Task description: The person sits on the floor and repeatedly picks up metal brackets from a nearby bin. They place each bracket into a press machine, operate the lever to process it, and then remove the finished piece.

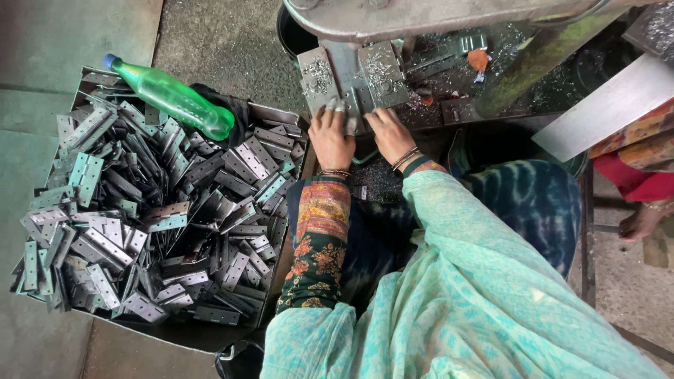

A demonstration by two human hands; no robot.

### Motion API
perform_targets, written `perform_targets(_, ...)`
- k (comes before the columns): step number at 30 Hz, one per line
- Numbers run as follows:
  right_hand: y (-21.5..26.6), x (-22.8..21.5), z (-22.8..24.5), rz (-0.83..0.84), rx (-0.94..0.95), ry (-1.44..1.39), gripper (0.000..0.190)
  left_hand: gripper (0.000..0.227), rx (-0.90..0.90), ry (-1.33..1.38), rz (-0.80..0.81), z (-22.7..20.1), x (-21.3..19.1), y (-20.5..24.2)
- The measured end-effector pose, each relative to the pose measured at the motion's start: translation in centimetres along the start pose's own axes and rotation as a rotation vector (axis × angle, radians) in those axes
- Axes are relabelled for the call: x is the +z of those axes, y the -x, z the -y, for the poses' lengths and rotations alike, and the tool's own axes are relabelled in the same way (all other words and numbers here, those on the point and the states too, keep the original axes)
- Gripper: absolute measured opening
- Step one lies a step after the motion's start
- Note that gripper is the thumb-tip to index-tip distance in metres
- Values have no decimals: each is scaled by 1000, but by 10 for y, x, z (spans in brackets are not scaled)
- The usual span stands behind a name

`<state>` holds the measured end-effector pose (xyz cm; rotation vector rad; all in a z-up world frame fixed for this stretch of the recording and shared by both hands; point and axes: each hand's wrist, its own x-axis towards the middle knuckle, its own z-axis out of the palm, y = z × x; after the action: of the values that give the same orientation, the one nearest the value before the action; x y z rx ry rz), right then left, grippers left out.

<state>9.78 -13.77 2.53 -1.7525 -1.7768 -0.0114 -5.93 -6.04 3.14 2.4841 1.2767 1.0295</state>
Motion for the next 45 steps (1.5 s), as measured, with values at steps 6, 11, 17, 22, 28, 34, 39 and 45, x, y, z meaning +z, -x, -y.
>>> perform_targets(6, 18, -25, 15, 23, 52, -38, 50, 55, 76, -194, 205, -16, 11, 5)
perform_targets(11, 68, -58, 25, 254, 252, 32, 56, 44, 20, -337, 265, -11, 27, -3)
perform_targets(17, 144, -24, -5, 477, 504, 114, 86, 35, -52, -302, 230, -11, 43, -15)
perform_targets(22, 172, 23, -30, 357, 545, 134, 75, 37, 1, -348, 154, -13, 39, -14)
perform_targets(28, 153, -3, -22, 522, 654, 70, 84, 36, 2, -359, 170, -10, 40, -13)
perform_targets(34, 128, -30, -9, 569, 605, 107, 73, 36, -31, -310, 235, 1, 54, -32)
perform_targets(39, 137, -20, -6, 531, 666, 94, 77, 39, -20, -374, 309, 8, 56, -40)
perform_targets(45, 126, -34, -4, 527, 638, 68, 74, 43, -1, -345, 275, 9, 58, -44)
